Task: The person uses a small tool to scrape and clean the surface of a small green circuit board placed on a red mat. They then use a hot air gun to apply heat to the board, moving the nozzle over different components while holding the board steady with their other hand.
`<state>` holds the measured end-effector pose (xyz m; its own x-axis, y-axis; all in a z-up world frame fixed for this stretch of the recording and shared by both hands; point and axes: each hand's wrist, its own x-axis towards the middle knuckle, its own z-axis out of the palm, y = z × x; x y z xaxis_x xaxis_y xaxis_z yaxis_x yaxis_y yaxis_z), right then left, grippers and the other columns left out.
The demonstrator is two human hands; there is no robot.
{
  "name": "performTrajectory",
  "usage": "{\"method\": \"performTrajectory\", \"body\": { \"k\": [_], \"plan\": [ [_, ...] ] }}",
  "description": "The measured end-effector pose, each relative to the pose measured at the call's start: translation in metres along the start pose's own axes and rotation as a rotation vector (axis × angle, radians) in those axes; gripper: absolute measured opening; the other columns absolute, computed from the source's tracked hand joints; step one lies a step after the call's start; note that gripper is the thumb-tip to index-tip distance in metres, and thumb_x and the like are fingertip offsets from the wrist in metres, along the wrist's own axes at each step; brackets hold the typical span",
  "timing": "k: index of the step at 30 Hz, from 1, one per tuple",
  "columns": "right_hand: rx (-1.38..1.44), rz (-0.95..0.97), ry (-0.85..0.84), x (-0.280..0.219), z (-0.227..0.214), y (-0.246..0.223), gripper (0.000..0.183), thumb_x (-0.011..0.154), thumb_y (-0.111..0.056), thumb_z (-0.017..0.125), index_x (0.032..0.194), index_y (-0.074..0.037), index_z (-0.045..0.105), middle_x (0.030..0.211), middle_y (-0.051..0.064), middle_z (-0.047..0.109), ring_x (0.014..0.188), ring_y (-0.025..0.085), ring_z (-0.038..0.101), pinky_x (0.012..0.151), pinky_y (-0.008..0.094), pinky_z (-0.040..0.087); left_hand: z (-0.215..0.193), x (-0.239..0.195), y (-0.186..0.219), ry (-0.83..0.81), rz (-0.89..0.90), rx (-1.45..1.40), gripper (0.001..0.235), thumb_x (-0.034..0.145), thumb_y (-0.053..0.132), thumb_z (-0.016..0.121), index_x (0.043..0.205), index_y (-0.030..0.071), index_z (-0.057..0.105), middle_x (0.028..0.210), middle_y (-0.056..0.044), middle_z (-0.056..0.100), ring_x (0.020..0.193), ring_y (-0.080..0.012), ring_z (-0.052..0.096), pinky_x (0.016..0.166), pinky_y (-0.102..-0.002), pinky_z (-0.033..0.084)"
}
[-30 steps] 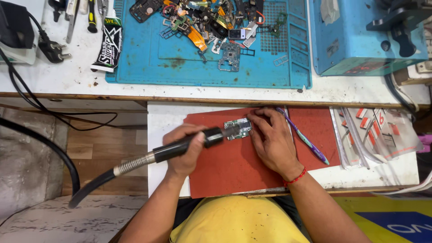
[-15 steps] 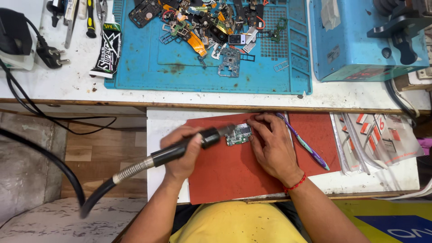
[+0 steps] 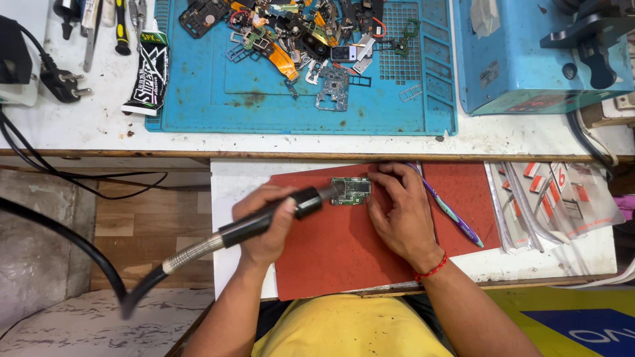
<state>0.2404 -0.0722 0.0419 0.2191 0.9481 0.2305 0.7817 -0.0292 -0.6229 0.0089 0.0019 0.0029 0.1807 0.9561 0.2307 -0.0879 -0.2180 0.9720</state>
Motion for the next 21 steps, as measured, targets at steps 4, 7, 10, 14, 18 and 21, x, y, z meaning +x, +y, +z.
{"method": "performTrajectory", "body": {
  "k": [4,7,10,14,18,21],
  "plan": [
    [-0.053,-0.025,-0.015,-0.0003,0.0005,-0.0005,0.038,0.083,-0.007,0.074,0.121,-0.007,0.069,0.126,0.015,0.060,0.120,0.035,0.056,0.103,0.045,0.047,-0.0052,0.0008,-0.0012,-0.119,0.019,-0.006,0.026,0.093,0.023,0.073,0.100,-0.002,0.073,0.094,-0.012,0.076,0.086,-0.0184,0.073,0.079,-0.029,0.059],
    [-0.056,-0.031,-0.015,-0.0013,-0.0003,0.0001,0.036,0.085,-0.007,0.074,0.120,-0.007,0.070,0.127,0.015,0.060,0.120,0.035,0.056,0.103,0.045,0.047,-0.0068,0.0025,-0.0040,-0.207,0.048,-0.052,0.024,0.093,0.023,0.073,0.098,0.000,0.075,0.091,-0.012,0.077,0.083,-0.0174,0.072,0.080,-0.029,0.059],
    [-0.060,-0.055,-0.023,-0.0006,0.0000,-0.0005,0.036,0.085,-0.007,0.074,0.121,-0.007,0.070,0.127,0.014,0.060,0.120,0.035,0.056,0.103,0.045,0.047,-0.0065,0.0014,-0.0017,-0.102,-0.002,-0.071,0.024,0.094,0.022,0.072,0.101,-0.001,0.073,0.096,-0.013,0.075,0.088,-0.0178,0.071,0.083,-0.029,0.058],
    [-0.075,-0.083,-0.042,0.0010,-0.0031,-0.0023,0.036,0.084,-0.007,0.075,0.120,-0.008,0.072,0.125,0.014,0.061,0.118,0.034,0.056,0.101,0.044,0.047,-0.0053,0.0030,0.0023,-0.177,0.091,-0.020,0.023,0.093,0.022,0.074,0.101,0.001,0.074,0.094,-0.012,0.075,0.086,-0.0179,0.069,0.082,-0.030,0.056],
    [-0.070,-0.095,-0.038,0.0005,-0.0034,-0.0026,0.035,0.085,-0.007,0.075,0.120,-0.009,0.072,0.125,0.013,0.061,0.118,0.034,0.056,0.101,0.045,0.047,-0.0020,0.0021,-0.0006,-0.001,-0.014,0.045,0.023,0.094,0.024,0.072,0.102,0.002,0.074,0.094,-0.011,0.074,0.085,-0.0160,0.070,0.079,-0.029,0.057],
    [-0.074,-0.089,-0.035,-0.0001,-0.0022,-0.0030,0.035,0.085,-0.008,0.074,0.120,-0.009,0.072,0.125,0.012,0.061,0.118,0.033,0.056,0.101,0.044,0.047,-0.0052,0.0028,-0.0017,-0.114,0.063,-0.015,0.023,0.096,0.024,0.072,0.101,0.002,0.074,0.096,-0.012,0.075,0.087,-0.0159,0.069,0.082,-0.030,0.056]
  ]
}}
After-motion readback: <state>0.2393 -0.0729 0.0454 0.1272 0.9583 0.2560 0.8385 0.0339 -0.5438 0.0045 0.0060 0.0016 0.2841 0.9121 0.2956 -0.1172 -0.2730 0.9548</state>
